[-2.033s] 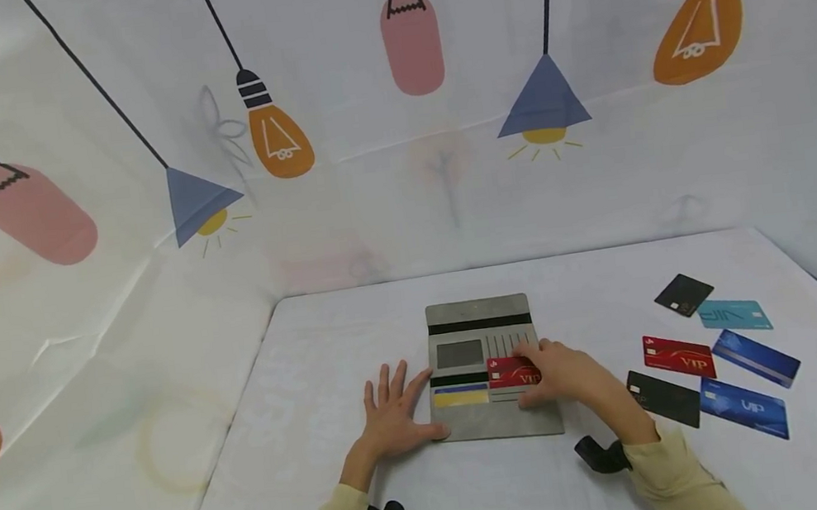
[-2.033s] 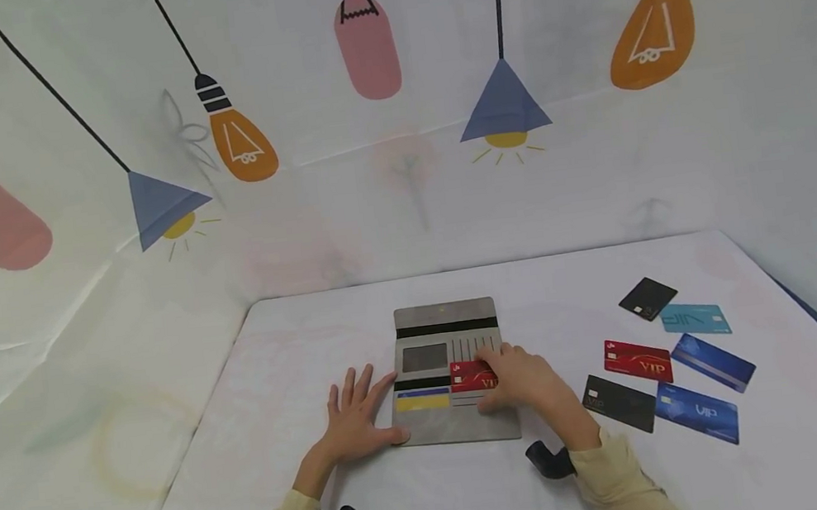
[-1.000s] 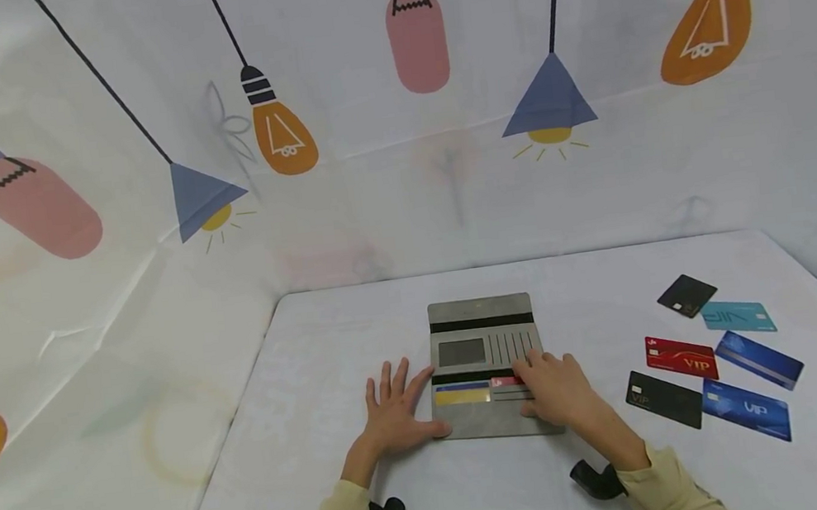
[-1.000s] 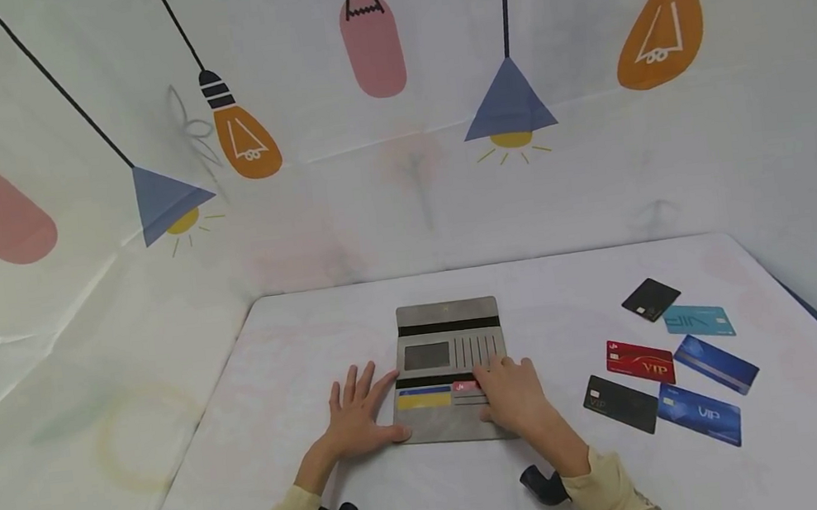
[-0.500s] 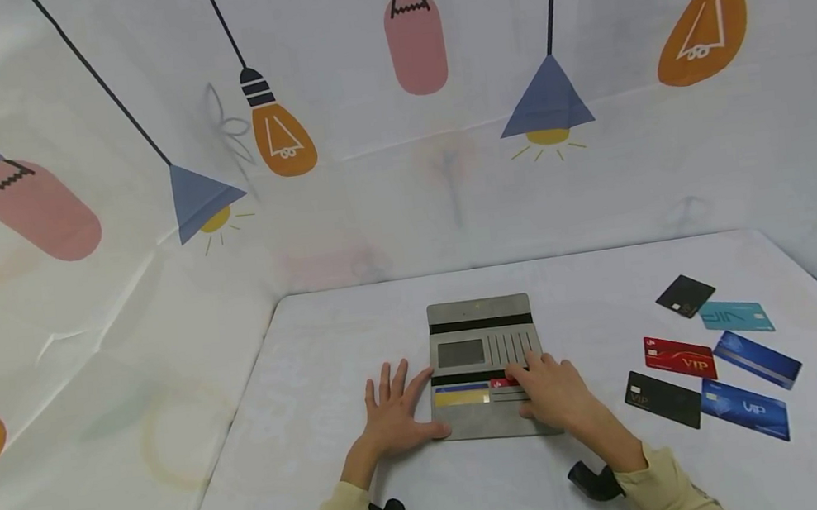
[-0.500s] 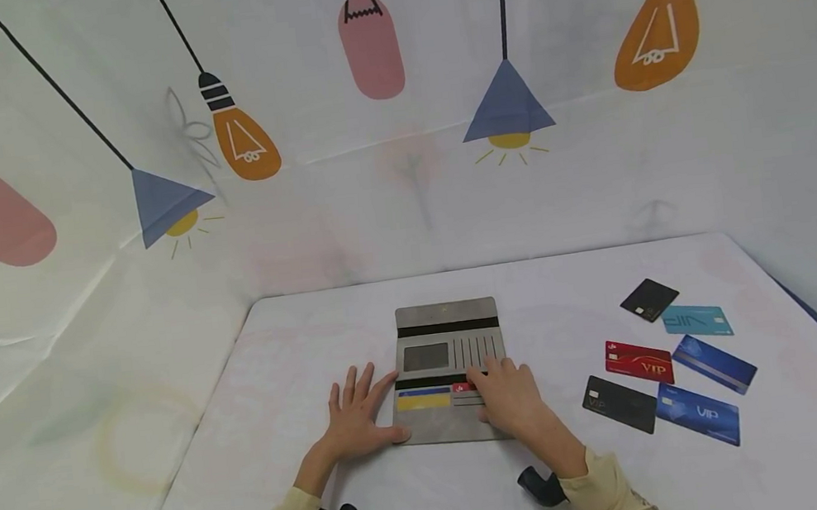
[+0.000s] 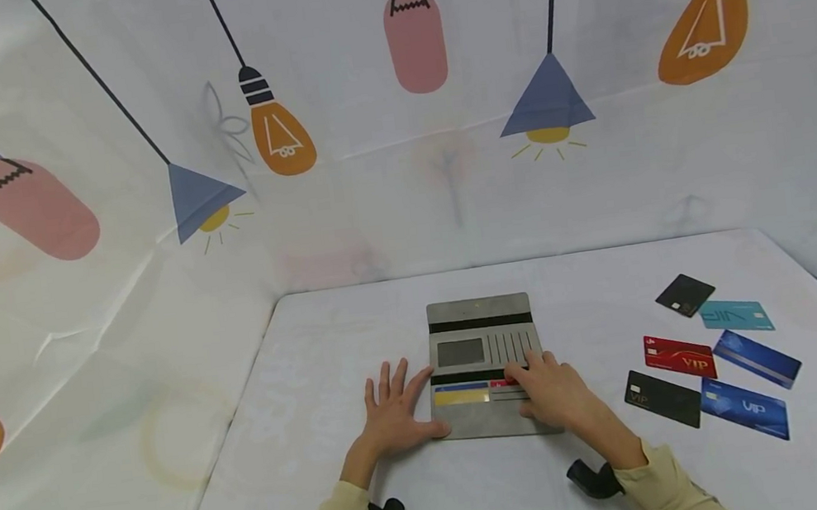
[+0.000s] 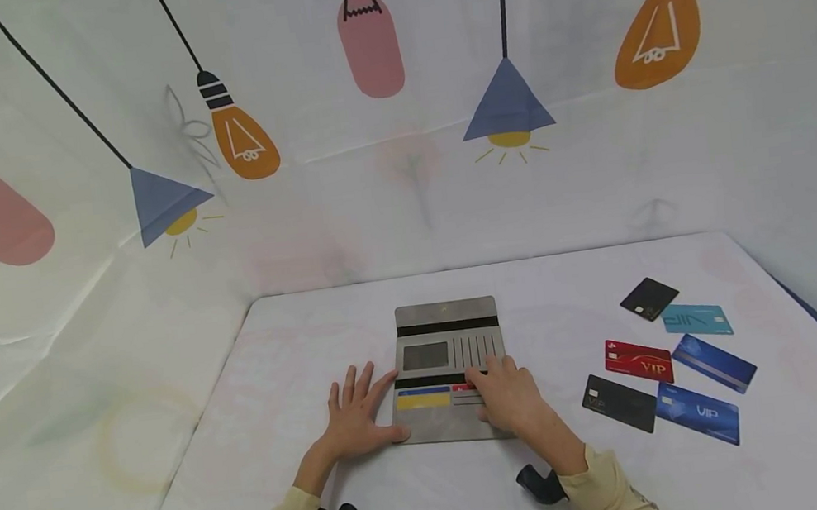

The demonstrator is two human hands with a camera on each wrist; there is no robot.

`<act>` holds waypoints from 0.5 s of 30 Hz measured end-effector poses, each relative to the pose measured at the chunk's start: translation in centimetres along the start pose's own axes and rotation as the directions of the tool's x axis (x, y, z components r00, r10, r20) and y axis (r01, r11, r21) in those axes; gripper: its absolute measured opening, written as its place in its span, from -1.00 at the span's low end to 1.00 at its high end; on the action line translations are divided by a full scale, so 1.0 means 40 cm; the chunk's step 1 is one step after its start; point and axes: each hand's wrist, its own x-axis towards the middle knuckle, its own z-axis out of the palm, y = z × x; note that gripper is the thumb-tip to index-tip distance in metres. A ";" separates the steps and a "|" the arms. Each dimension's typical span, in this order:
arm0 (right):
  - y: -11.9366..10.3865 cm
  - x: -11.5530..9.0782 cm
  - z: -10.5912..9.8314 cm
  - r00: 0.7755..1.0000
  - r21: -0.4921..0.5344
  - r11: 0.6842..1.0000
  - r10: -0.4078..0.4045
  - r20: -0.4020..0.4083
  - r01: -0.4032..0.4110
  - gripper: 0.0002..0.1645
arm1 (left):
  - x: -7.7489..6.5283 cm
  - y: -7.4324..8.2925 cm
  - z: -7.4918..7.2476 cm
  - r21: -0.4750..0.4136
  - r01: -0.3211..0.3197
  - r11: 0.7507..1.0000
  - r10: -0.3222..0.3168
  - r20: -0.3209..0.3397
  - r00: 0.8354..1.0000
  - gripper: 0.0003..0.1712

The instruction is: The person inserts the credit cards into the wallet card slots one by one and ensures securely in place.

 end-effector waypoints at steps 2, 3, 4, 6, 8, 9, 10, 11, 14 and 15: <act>0.001 0.000 0.000 1.000 0.000 1.000 0.001 0.004 -0.001 -0.51 | 0.000 -0.001 0.002 0.001 -0.001 1.000 0.001 0.000 1.000 0.07; 0.001 0.000 0.000 1.000 0.002 1.000 -0.001 0.003 0.001 -0.51 | 0.001 -0.001 0.003 0.001 -0.002 1.000 0.002 -0.001 1.000 0.07; 0.002 0.000 0.000 1.000 0.004 1.000 -0.001 0.004 0.001 -0.51 | 0.001 -0.002 0.003 -0.001 -0.003 1.000 0.003 -0.002 1.000 0.07; 0.003 0.001 -0.001 1.000 0.010 1.000 -0.002 0.003 0.002 -0.51 | 0.002 -0.002 0.004 -0.002 -0.003 1.000 0.003 -0.003 1.000 0.07; 0.005 0.002 -0.001 1.000 0.017 1.000 -0.002 0.005 0.002 -0.51 | 0.002 -0.001 0.005 -0.001 -0.003 1.000 0.003 -0.005 1.000 0.07; 0.006 0.004 0.000 1.000 0.019 1.000 -0.001 0.009 0.001 -0.51 | 0.003 -0.002 0.005 0.000 -0.002 1.000 0.002 -0.006 1.000 0.07; 0.007 0.005 0.000 1.000 0.021 1.000 0.001 0.015 -0.002 -0.51 | 0.003 -0.002 0.006 0.000 -0.002 1.000 0.002 -0.005 1.000 0.07; 0.007 0.006 0.000 1.000 0.023 1.000 0.002 0.021 -0.003 -0.51 | 0.004 -0.003 0.007 0.001 -0.001 1.000 0.001 -0.006 1.000 0.07; 0.011 0.010 -0.001 0.999 0.027 1.000 0.003 0.040 -0.004 -0.50 | 0.005 -0.005 0.009 0.003 0.002 1.000 -0.002 -0.004 1.000 0.07; 0.012 0.010 -0.002 0.999 0.026 1.000 0.001 0.046 -0.002 -0.50 | 0.006 -0.006 0.010 0.003 0.003 1.000 -0.003 -0.003 1.000 0.07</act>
